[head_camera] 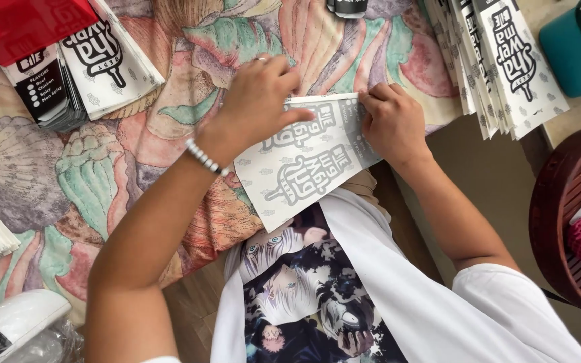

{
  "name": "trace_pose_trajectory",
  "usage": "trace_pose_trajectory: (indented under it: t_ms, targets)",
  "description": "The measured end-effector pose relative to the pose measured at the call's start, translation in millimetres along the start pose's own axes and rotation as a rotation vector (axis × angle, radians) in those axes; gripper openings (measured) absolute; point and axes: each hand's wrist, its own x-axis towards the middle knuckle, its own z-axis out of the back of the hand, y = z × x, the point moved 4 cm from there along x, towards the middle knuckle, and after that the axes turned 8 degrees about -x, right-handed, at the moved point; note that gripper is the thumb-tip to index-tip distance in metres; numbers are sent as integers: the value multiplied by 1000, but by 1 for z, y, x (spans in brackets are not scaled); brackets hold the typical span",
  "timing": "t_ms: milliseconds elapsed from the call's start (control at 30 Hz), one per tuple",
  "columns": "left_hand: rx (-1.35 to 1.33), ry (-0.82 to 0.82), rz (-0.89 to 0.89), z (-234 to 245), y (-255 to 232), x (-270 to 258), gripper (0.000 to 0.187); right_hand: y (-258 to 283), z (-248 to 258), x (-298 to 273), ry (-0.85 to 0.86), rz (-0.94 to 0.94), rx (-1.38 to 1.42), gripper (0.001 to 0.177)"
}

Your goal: Folding and stacking printed labels or stickers on a table to organize them.

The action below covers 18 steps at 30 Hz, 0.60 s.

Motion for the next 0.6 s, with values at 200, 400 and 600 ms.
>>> trace_pose_trajectory:
  t_ms: [200,400,600]
  targets:
    - [69,157,116,-26,-19,46,72,-9,19,-7,-86,-93,385,39]
    - [-102,308,146,-32,-21,46,39,-18,39,-14,-255,-277,624,42]
    - [-567,59,-128,10,-30,12,12,-16,71,-22,-470,-449,987,43]
